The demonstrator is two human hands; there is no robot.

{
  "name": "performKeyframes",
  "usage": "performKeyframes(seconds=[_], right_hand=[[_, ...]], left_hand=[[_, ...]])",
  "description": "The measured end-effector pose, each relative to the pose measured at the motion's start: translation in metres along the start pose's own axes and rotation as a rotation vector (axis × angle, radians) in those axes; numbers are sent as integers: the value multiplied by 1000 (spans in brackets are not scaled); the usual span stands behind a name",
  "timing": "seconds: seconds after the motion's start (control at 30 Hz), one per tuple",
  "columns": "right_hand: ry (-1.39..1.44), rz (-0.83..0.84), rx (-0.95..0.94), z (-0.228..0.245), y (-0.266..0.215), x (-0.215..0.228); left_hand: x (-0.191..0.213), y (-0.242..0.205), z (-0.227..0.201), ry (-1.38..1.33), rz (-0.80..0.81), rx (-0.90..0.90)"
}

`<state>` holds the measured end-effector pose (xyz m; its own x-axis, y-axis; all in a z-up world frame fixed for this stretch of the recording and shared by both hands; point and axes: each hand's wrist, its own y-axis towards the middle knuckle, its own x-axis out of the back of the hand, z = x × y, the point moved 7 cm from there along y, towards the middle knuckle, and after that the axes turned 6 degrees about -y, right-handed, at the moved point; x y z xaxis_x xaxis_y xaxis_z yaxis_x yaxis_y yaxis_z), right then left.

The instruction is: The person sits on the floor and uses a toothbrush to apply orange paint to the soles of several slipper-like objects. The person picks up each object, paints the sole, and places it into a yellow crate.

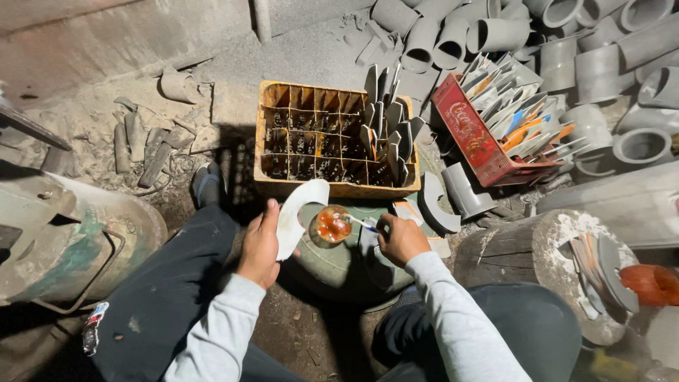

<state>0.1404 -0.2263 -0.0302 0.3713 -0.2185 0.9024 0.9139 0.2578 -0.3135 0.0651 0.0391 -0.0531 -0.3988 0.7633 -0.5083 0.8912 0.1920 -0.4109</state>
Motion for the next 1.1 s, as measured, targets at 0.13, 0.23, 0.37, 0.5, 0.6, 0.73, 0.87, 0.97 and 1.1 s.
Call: performKeyframes(seconds=[0.13, 0.23, 0.37, 0.5, 0.6, 0.73, 0.87, 0.97, 1.1], right_hand=[[-122, 91, -41, -14, -20, -7], [-108, 177, 0, -21, -31, -12], [94, 243, 130, -17, -43, 10], [277, 9, -45, -25, -50, 54], [445, -279, 280, 2, -53, 70], [378, -332, 186, -1, -43, 55], [430, -445, 148, 4, -48, 53], [487, -418, 236, 17, -52, 51], [470, -407, 3, 7, -47, 46]], left_hand=[[-13, 15, 6, -68, -28, -6], [-13, 20, 21, -90, -79, 43], [-13, 25, 43, -131, -62, 103], [-18, 25, 58, -80, -91, 133], [-30, 20, 69, -94, -65, 175], [-40, 14, 64, -144, -47, 177], [-49, 7, 57, -156, -18, 180], [-55, 3, 56, -146, -25, 185], [-51, -3, 53, -153, -27, 164]])
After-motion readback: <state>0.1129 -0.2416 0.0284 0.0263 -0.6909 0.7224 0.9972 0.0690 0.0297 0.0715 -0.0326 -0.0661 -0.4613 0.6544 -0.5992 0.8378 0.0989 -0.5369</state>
